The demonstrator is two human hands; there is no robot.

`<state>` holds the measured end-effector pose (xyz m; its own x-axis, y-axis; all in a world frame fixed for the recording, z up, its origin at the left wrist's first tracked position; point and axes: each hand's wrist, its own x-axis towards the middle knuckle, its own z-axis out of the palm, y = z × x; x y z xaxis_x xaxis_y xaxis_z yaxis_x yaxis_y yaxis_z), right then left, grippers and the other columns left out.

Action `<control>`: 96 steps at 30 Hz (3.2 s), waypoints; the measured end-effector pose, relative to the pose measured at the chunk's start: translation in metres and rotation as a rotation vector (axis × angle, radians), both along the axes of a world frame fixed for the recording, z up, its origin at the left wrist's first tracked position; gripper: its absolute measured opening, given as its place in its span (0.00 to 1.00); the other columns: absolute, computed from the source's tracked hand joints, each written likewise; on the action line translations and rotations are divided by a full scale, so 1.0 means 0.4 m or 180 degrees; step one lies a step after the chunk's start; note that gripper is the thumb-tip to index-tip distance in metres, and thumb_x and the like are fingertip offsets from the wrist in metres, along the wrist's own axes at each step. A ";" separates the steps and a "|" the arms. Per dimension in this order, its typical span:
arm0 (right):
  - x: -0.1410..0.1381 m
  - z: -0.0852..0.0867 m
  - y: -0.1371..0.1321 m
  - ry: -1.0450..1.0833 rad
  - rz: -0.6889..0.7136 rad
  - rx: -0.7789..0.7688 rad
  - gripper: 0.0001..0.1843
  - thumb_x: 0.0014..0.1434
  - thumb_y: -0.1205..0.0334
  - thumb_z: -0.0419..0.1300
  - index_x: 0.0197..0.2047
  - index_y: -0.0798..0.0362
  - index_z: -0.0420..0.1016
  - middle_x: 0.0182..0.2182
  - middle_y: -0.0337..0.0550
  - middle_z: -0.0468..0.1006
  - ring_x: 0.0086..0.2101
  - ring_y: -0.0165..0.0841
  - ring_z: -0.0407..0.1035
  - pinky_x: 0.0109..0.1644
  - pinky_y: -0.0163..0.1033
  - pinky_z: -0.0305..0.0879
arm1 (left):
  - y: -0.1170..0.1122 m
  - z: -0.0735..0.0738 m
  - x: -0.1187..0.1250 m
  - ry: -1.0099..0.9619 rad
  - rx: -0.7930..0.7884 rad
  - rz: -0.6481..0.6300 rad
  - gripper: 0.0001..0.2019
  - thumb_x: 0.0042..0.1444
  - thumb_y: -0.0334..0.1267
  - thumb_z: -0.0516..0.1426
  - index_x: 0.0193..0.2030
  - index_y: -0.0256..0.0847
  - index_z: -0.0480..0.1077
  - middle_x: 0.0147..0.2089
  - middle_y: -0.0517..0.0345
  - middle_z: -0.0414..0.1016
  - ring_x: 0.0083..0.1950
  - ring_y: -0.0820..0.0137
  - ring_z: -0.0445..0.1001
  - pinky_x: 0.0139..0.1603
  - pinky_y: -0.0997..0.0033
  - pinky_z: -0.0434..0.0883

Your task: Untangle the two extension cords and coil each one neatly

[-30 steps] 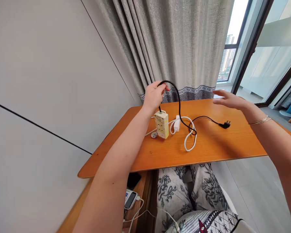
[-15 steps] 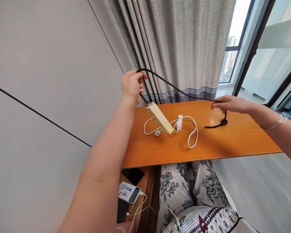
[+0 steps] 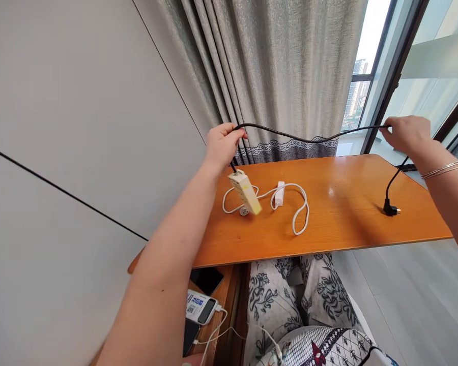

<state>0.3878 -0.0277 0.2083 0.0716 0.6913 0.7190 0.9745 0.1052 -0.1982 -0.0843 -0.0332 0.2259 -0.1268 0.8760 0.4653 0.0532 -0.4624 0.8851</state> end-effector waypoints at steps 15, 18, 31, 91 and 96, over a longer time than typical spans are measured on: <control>-0.537 -0.114 -0.023 0.1220 0.2729 -0.1474 0.17 0.63 0.51 0.57 0.47 0.54 0.76 0.31 0.40 0.76 0.29 0.31 0.69 0.34 0.37 0.65 | -0.004 -0.007 0.122 -0.0401 -0.0296 -0.0721 0.13 0.57 0.35 0.59 0.23 0.40 0.61 0.17 0.72 0.43 0.14 0.84 0.43 0.14 0.83 0.44; -0.541 -0.100 -0.016 0.2119 0.2735 -0.0639 0.18 0.62 0.46 0.57 0.38 0.53 0.76 0.27 0.37 0.69 0.26 0.27 0.61 0.30 0.35 0.58 | 0.017 -0.032 0.104 -0.0504 -0.0397 -0.0941 0.13 0.59 0.35 0.56 0.24 0.40 0.62 0.17 0.72 0.44 0.14 0.83 0.43 0.14 0.84 0.44; -0.504 -0.065 0.110 0.2353 0.2342 0.0415 0.34 0.62 0.27 0.47 0.52 0.44 0.74 0.31 0.41 0.68 0.29 0.31 0.65 0.29 0.36 0.59 | 0.084 -0.247 0.139 0.0304 -0.0620 -0.2036 0.19 0.51 0.51 0.67 0.29 0.38 0.69 0.21 0.62 0.68 0.29 0.72 0.75 0.34 0.74 0.71; -0.510 -0.165 0.029 0.0247 0.2714 0.0365 0.18 0.67 0.49 0.58 0.54 0.48 0.78 0.45 0.48 0.78 0.37 0.34 0.72 0.40 0.38 0.72 | 0.066 -0.232 0.160 0.0252 -0.0791 -0.2955 0.27 0.51 0.64 0.62 0.24 0.40 0.62 0.14 0.70 0.54 0.18 0.79 0.54 0.34 0.70 0.68; -0.510 -0.177 0.052 -0.0101 0.2293 0.0561 0.19 0.70 0.50 0.53 0.42 0.51 0.82 0.32 0.45 0.80 0.32 0.32 0.73 0.36 0.36 0.66 | 0.076 -0.219 0.161 0.0462 -0.1105 -0.2849 0.29 0.52 0.67 0.59 0.28 0.37 0.69 0.16 0.67 0.60 0.20 0.78 0.59 0.36 0.69 0.73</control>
<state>0.1837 -0.0071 0.1375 -0.3788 0.4334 0.8177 0.6570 0.7483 -0.0922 -0.0198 -0.0029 0.1383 0.6917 0.7119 0.1214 -0.0720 -0.0993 0.9925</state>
